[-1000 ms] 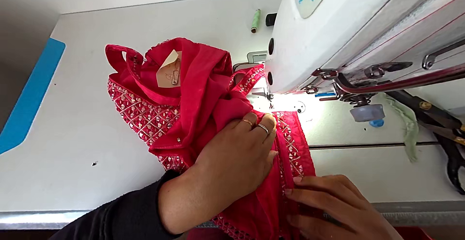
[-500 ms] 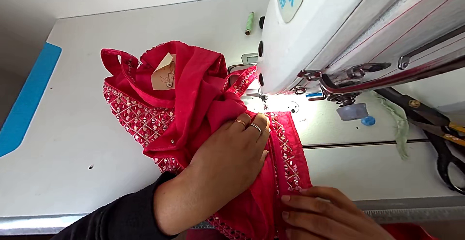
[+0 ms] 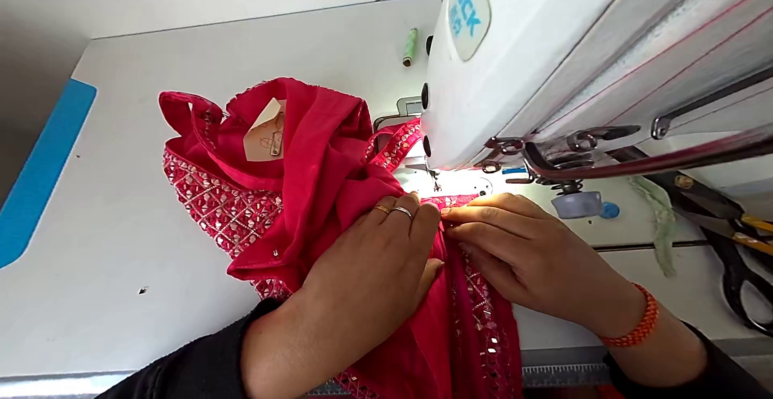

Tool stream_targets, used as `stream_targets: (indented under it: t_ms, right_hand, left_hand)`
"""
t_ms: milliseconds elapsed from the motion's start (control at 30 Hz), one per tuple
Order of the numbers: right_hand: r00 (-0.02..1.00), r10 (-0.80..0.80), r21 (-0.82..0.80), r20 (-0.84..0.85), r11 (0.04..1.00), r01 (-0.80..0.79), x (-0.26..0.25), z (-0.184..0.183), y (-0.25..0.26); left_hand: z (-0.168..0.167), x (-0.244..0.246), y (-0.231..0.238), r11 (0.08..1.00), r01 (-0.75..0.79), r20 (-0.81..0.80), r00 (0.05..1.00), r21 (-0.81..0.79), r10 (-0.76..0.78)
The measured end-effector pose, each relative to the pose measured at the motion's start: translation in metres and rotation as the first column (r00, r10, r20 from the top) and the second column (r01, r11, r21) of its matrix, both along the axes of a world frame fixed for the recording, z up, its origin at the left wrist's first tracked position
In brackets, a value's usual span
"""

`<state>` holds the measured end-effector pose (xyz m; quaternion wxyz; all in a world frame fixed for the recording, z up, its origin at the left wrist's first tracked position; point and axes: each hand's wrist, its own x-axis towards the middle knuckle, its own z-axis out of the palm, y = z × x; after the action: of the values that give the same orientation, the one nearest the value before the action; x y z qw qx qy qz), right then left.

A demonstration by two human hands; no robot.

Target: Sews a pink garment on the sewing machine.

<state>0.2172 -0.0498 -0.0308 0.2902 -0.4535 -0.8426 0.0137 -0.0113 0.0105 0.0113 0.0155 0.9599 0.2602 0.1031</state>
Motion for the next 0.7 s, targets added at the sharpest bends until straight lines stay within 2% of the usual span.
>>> stream_targets:
  t_ms: [200,567,700]
  right_hand:
    - [1.000,-0.007,0.004,0.013,1.000,0.007,-0.0011,-0.0014,-0.0013]
    - [0.998,-0.049,-0.020,0.027,0.999,0.050,-0.0036,-0.0017,-0.0042]
    - [0.998,-0.047,-0.018,0.037,0.999,0.048,-0.0020,-0.0027,-0.0049]
  left_hand:
    - [0.0008,-0.0005,0.0013,1.000,0.006,0.006,1.000,-0.022,-0.006]
    - [-0.0038,-0.0031,0.0022,0.991,0.115,-0.104,0.989,0.062,-0.108]
    - [-0.0030,-0.0040,0.0021,0.989,0.133,-0.082,0.988,0.061,-0.128]
